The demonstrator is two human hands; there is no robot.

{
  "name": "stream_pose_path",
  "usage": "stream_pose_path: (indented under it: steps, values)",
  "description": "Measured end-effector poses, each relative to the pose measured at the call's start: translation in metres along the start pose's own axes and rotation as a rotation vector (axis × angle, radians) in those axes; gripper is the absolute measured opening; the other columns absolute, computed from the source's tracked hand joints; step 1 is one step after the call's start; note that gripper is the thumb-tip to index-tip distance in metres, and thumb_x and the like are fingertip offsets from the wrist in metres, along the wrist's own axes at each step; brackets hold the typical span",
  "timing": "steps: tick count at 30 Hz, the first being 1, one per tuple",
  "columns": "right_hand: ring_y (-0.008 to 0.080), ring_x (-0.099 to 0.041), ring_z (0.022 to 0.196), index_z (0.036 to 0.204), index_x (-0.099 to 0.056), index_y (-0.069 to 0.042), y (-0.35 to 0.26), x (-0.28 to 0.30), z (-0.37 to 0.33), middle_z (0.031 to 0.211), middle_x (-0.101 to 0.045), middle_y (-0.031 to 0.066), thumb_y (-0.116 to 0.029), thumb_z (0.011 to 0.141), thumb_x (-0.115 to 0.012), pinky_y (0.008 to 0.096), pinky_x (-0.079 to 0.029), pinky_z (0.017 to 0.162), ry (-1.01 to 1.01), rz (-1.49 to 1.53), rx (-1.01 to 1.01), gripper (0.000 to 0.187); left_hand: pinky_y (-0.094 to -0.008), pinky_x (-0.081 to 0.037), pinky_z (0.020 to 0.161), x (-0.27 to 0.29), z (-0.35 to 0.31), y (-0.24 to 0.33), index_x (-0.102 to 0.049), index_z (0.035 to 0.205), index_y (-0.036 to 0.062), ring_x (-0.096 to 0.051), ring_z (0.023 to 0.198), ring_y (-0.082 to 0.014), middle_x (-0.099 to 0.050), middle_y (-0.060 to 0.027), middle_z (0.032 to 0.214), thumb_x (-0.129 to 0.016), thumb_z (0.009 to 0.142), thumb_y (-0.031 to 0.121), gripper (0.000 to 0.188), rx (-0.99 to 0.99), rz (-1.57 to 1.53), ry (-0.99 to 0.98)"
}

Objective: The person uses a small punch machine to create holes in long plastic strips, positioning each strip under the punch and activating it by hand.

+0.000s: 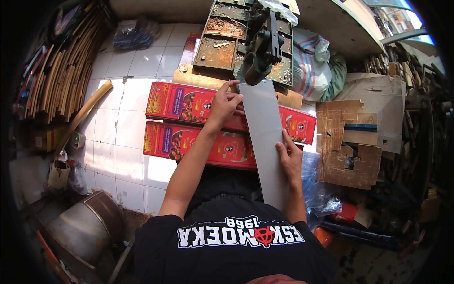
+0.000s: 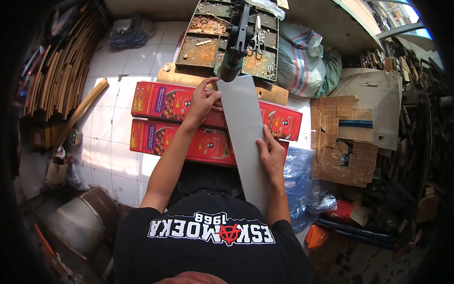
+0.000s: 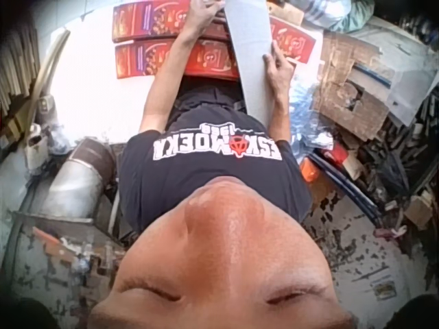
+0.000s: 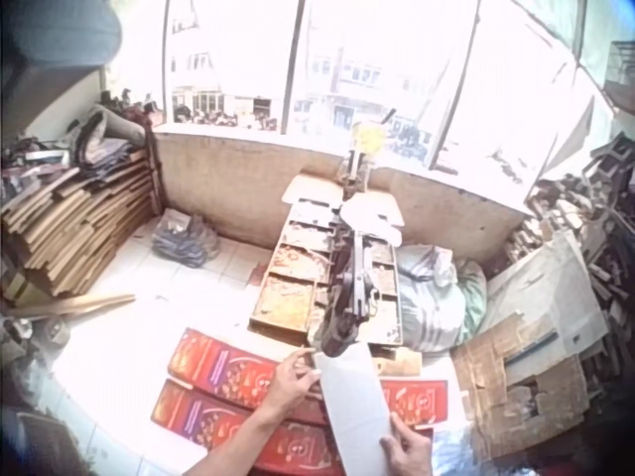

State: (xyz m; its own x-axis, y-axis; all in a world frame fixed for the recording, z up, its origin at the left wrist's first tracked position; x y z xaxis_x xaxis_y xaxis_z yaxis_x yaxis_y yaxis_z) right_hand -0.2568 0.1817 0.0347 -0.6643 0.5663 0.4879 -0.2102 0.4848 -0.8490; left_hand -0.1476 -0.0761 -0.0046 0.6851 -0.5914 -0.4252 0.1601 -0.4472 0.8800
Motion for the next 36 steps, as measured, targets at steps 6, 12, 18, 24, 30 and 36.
stream_pose_path:
  steps: [6,12,18,24,30,36]
  values:
    - [0.0177,-0.064,0.107,0.140,-0.053,-0.001,0.001,-0.001,0.001,0.124,-0.066,0.0232,-0.011,0.093,-0.065,0.0298,-0.049,0.094,0.007,0.008,0.014,0.049,-0.0302,-0.061,0.057,-0.002,-0.001,0.002,-0.045,0.137,0.0030,-0.070,0.068,-0.0171,-0.070,-0.0115,0.086,-0.060,0.094,0.004,0.045,0.007,-0.026,0.001]
    - [0.0186,-0.064,0.108,0.140,-0.053,-0.001,-0.003,0.000,-0.001,0.126,-0.065,0.0249,-0.012,0.093,-0.066,0.0306,-0.049,0.094,0.019,-0.071,0.038,0.050,-0.0300,-0.061,0.058,-0.001,-0.001,0.001,-0.044,0.138,0.0036,-0.070,0.069,-0.0169,-0.070,-0.0110,0.083,-0.059,0.093,0.004,0.047,0.018,-0.018,-0.012]
    - [0.0153,-0.065,0.098,0.139,-0.054,-0.001,-0.002,-0.003,0.001,0.120,-0.068,0.0205,-0.013,0.094,-0.067,0.0290,-0.052,0.086,0.020,-0.002,0.023,0.049,-0.0304,-0.061,0.056,0.001,0.001,0.003,-0.041,0.139,0.0041,-0.071,0.069,-0.0188,-0.071,-0.0129,0.089,-0.059,0.094,0.006,0.049,-0.001,0.023,-0.006]
    - [0.0127,-0.064,0.091,0.143,-0.051,-0.003,-0.009,0.004,-0.014,0.107,-0.070,0.0127,-0.013,0.094,-0.067,0.0289,-0.053,0.081,0.000,0.076,-0.005,0.052,-0.0322,-0.061,0.058,-0.005,-0.009,0.004,-0.042,0.137,0.0041,-0.071,0.069,-0.0195,-0.070,-0.0134,0.090,-0.060,0.093,0.006,0.048,0.016,-0.037,-0.012]
    - [0.0144,-0.064,0.098,0.136,-0.054,0.001,0.008,0.022,-0.036,0.111,-0.068,0.0098,-0.028,0.096,-0.066,0.0289,-0.051,0.084,-0.346,0.406,-0.131,0.051,-0.0320,-0.061,0.060,-0.005,-0.046,0.009,-0.038,0.139,0.0057,-0.071,0.073,-0.0197,-0.070,-0.0133,0.093,-0.059,0.095,0.006,0.048,-0.104,-0.051,-0.046]
    - [0.0392,-0.050,0.128,0.150,-0.033,0.002,0.014,0.013,-0.067,0.143,-0.046,0.0244,-0.048,0.084,-0.070,0.0465,-0.040,0.108,-0.828,1.136,-0.440,0.090,-0.0328,-0.062,0.066,-0.013,-0.081,0.048,-0.039,0.138,0.0056,-0.070,0.079,-0.0191,-0.068,-0.0137,0.097,-0.058,0.094,0.002,0.048,-0.052,-0.109,-0.070]
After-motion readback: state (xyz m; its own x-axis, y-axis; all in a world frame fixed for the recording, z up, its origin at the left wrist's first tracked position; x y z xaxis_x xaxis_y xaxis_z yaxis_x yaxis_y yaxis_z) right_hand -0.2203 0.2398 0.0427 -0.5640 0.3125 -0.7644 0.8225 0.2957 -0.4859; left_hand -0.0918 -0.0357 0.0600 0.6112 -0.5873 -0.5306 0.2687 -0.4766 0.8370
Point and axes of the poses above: each hand's wrist, its own z-axis towards the middle knuckle, its own x-axis out of the back of the hand, y = z × x, the point moved 3 cm from there along z, towards the middle knuckle
